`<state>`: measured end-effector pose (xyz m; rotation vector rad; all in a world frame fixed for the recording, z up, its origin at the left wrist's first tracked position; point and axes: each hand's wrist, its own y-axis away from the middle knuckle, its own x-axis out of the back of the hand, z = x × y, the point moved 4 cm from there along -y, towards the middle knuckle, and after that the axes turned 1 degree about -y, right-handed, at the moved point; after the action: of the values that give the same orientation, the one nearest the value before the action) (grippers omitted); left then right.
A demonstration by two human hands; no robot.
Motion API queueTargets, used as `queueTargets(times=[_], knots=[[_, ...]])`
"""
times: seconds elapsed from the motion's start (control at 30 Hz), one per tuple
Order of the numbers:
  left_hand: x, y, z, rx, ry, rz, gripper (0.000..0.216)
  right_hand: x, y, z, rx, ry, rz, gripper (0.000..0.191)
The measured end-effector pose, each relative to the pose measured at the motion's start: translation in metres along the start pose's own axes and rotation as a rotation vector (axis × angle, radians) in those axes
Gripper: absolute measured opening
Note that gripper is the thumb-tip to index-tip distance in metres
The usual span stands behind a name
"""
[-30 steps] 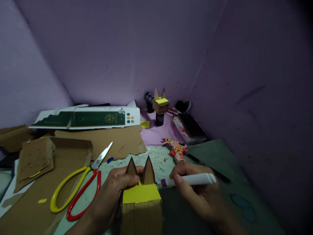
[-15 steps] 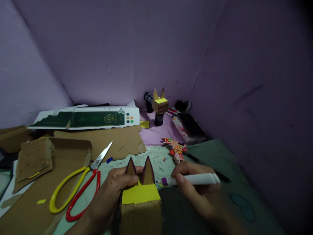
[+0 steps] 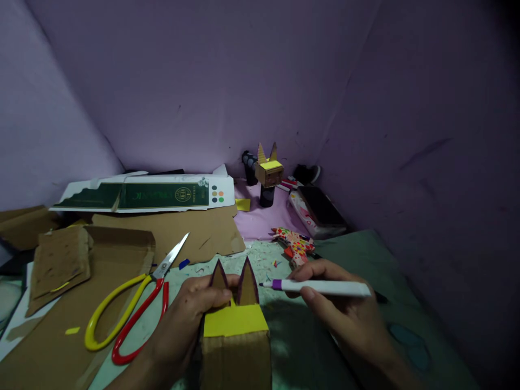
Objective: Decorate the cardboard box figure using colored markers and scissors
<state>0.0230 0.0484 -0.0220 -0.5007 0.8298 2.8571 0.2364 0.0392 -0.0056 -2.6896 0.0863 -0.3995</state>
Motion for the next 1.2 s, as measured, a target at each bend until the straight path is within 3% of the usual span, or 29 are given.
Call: queueTargets(times=[0.1,0.43,1.2], knots=[[0.000,-0.001,0.001,0.001,-0.005,0.011,0.019,0.000,0.000,0.007,-0.041,-0.045,-0.010,0.008],[0.001,0.001,0.002,-0.011,-0.050,-0.028,0.021,-0.001,-0.011,-0.020,0.117,-0.077,-0.014,0.014],[-0.001,-0.002,0.001,-0.005,-0.017,-0.041,0.021,-0.005,-0.008,-0.026,0.209,-0.045,-0.032,0.019]])
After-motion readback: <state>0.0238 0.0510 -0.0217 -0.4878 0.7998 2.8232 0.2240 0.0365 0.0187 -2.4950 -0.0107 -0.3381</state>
